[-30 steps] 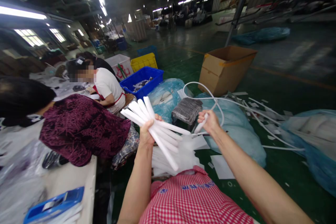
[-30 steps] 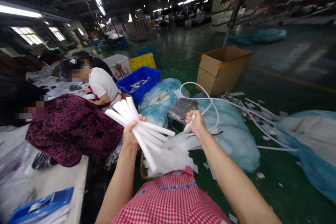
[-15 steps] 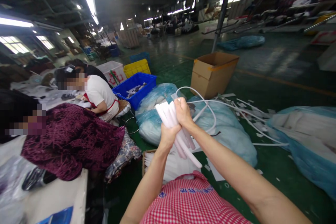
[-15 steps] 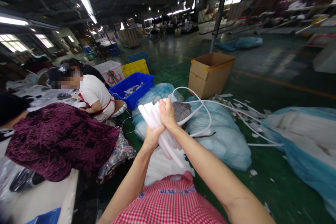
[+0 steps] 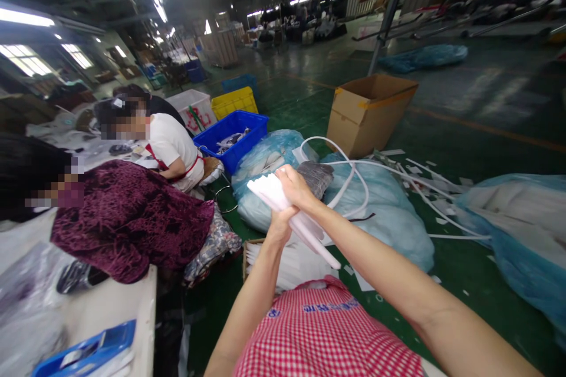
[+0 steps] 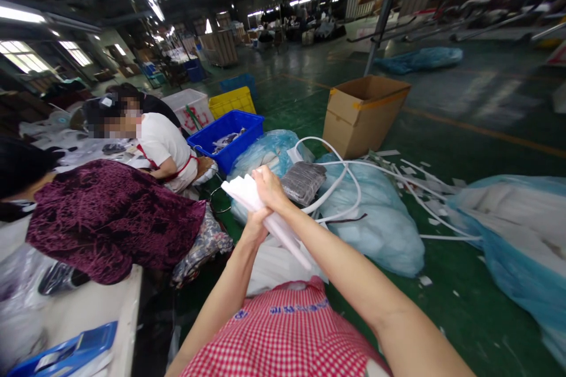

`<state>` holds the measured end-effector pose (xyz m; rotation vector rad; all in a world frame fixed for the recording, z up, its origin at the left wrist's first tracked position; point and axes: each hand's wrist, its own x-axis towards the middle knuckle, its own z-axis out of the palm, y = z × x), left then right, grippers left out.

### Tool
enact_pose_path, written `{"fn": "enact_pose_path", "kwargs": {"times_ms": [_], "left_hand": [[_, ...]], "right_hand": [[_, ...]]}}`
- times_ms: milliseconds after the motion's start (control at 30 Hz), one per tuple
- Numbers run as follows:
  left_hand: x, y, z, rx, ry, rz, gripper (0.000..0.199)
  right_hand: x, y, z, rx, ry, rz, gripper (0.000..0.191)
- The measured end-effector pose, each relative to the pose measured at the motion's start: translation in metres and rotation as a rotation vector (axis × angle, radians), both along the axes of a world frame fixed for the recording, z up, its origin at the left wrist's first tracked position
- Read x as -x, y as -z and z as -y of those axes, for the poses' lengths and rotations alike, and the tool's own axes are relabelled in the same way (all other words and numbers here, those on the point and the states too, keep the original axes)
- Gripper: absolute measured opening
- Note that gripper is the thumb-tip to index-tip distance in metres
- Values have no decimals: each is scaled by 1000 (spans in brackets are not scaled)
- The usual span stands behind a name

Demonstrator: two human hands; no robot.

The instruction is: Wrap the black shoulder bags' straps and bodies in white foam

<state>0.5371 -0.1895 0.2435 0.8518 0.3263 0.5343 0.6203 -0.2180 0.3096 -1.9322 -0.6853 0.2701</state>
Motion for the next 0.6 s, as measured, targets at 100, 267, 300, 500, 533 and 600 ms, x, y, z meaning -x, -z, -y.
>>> {"fn": "enact_pose_path", "kwargs": {"times_ms": [100, 267, 300, 500, 533, 600], "left_hand": [[4, 4, -1, 83, 36, -43, 86], [6, 4, -6, 109, 81, -31, 74], [7, 2, -10, 93, 76, -11, 70], [24, -17, -49, 34, 17, 229, 54], [28, -18, -54, 27, -6, 243, 52], [36, -18, -62, -4, -53, 236, 51]], "right_hand": [[-1, -4, -3, 84, -130, 15, 31], [-10, -6, 3, 27, -336, 38, 37], [-13, -4, 6, 2, -362, 42, 40], [-40, 35, 54, 191, -573, 37, 46], [-44, 44, 63, 260, -617, 73, 45], [-46, 60, 78, 350, -689, 152, 46]]}}
